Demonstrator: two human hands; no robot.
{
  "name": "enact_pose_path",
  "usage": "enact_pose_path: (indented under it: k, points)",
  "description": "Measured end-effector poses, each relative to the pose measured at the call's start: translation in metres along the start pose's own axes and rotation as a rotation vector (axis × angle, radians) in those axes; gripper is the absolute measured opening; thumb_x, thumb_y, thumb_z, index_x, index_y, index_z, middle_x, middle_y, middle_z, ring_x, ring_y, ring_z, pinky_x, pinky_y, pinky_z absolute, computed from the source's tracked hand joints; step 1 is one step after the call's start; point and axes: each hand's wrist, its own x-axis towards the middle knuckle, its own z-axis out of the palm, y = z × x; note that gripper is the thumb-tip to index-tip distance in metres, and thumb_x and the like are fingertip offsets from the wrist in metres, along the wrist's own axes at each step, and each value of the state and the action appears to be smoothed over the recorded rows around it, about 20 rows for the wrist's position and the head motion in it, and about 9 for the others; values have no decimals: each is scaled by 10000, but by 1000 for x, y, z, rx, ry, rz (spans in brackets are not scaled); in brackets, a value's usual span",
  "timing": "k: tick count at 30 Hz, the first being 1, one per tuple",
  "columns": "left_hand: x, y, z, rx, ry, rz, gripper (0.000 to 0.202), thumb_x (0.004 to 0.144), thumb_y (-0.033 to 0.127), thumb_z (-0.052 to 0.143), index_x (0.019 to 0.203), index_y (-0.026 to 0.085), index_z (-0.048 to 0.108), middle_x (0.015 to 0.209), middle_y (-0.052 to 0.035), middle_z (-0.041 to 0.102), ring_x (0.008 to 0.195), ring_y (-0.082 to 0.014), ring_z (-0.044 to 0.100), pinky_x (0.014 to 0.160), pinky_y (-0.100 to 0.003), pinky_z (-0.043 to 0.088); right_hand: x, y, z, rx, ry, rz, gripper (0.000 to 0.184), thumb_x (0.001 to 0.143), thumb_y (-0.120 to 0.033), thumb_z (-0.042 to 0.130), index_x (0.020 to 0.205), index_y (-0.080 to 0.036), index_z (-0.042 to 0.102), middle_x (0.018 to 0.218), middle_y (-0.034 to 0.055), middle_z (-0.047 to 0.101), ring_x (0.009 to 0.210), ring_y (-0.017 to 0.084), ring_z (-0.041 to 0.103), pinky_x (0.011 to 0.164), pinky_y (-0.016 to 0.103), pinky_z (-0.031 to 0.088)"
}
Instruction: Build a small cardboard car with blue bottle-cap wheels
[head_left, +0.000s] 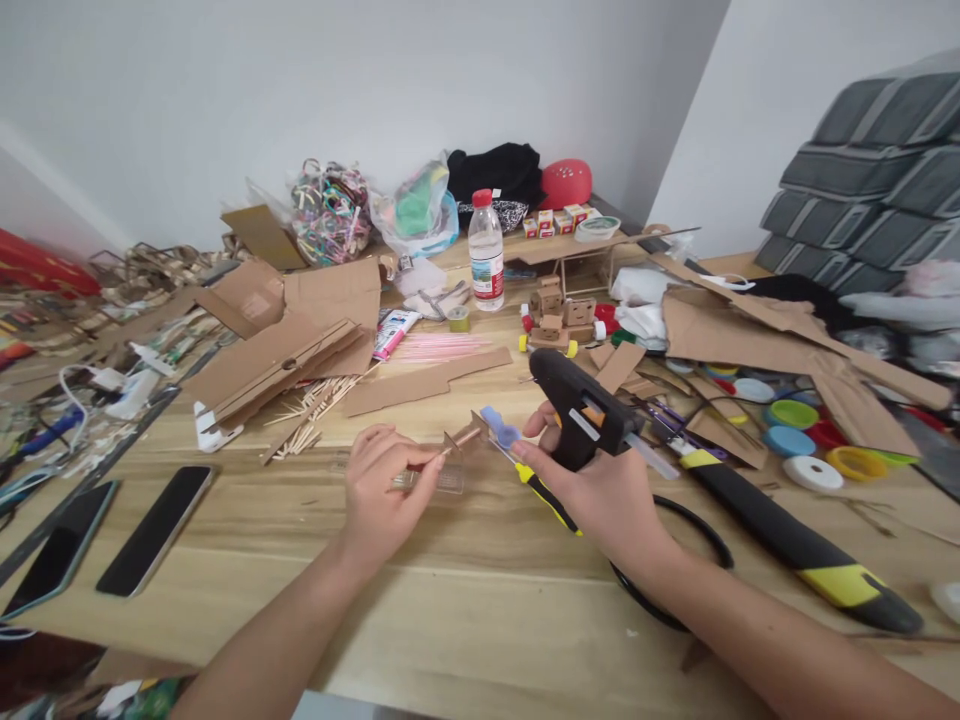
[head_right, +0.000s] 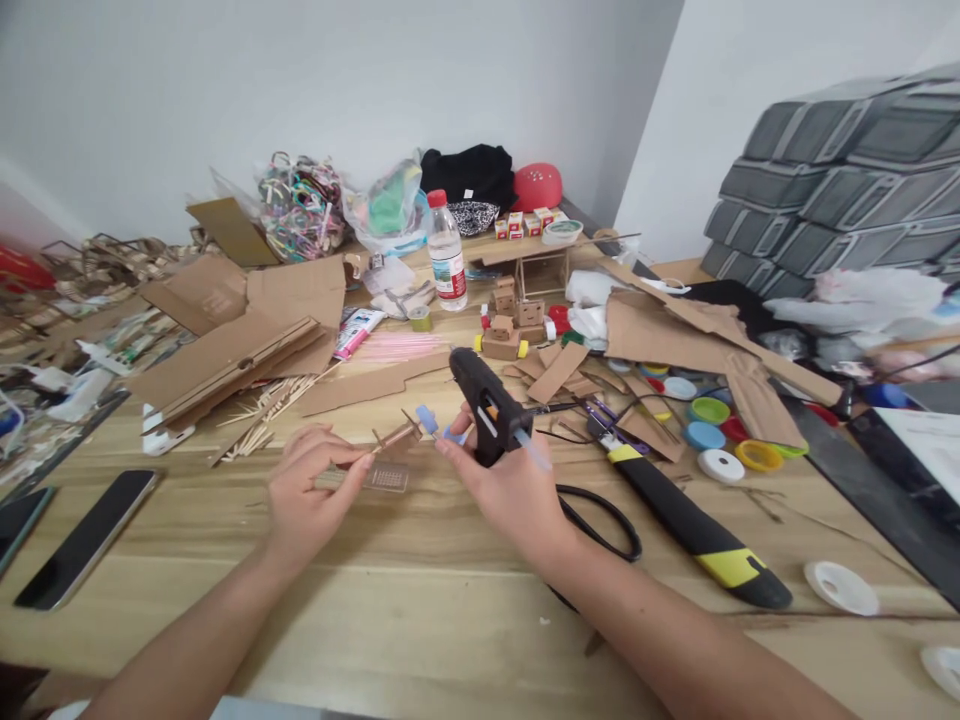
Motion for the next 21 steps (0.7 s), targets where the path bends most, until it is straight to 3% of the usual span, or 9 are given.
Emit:
enact_pose_path:
  k: [6,10,15,18,21]
  points:
    - [-1,10,3,55,-19,96,200,886,135,658,728,227,576,600,60,677,526,-114,606,799,-329,491,-4,-1,3,-80,-19,-107,205,798,-370,730,863,-271,563,682,-25,658,562,172,613,617,321,509]
    - [-1,16,3,99,-32,166,191,866,107,676,754,228,581,615,53,681,535,-117,590,827,-327,471,-4,-1,3,-102,-2,-140,180,790,-330,722,881,-294,571,661,-23,645,601,209,631,629,347,502]
    - [0,23,1,140,-49,222,176,865,91,677,781,232,613,635,51,690,560,-119,598,864,-325,454,1,0,5,-75,-24,-129,184,780,-357,726,830,-289,563,668,-24,654,551,182,586,605,341,495]
    - [-2,23,0,111,-66,230,74,895,223,707,838,225,661,676,23,724,596,-140,620,899,-344,450,4,1,3,-18,-44,-101,198,767,-387,726,805,-278,564,706,-6,672,587,187,597,631,354,516]
    - [-5,19,-1,16,-84,207,257,964,451,610,884,219,688,713,-6,743,611,-157,633,917,-373,457,8,1,0,-4,-62,-79,172,760,-375,719,765,-263,589,722,9,662,618,186,583,672,365,524]
